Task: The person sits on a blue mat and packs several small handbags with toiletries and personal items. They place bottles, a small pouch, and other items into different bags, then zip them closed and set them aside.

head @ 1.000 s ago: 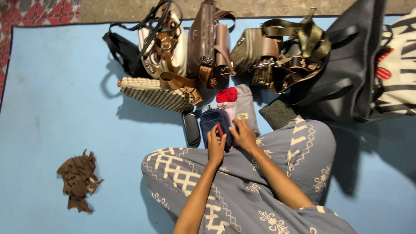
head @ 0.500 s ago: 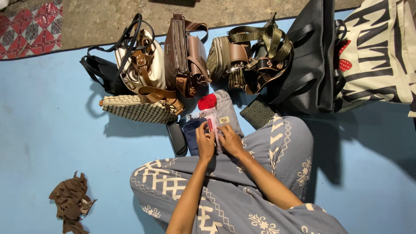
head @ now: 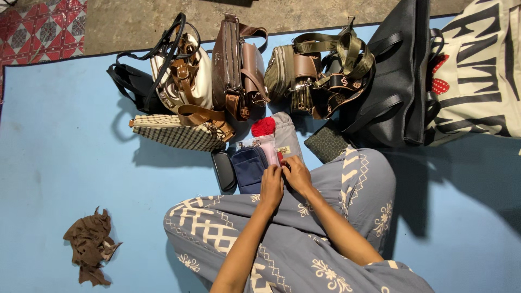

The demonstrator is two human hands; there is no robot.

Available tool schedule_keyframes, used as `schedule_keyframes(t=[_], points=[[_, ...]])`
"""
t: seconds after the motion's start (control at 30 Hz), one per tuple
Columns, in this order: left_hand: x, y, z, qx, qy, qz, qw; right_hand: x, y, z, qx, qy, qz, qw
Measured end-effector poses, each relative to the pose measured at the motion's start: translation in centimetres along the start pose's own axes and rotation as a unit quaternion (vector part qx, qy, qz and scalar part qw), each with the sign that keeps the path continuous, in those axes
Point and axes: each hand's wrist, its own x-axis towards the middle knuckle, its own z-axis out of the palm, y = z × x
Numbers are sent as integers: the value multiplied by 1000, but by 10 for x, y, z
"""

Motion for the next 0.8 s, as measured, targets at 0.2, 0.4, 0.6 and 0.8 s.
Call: schedule_keyframes(t=[0.2,0.4,0.6,0.8], points=[[-29,1,9,86,29,70,993,-2,-8,3,-27,-21,-26,999],[-34,-9,18,121,13,81,989,-8,-8,1,-52,-26,-63,996],[-35,-14,23,125,30,84,988,-4,-11,-1,-66,-50,-42,996],[-35,-11,21,123,29,84,988,20,-31,-45,-35,-58,-11,998]])
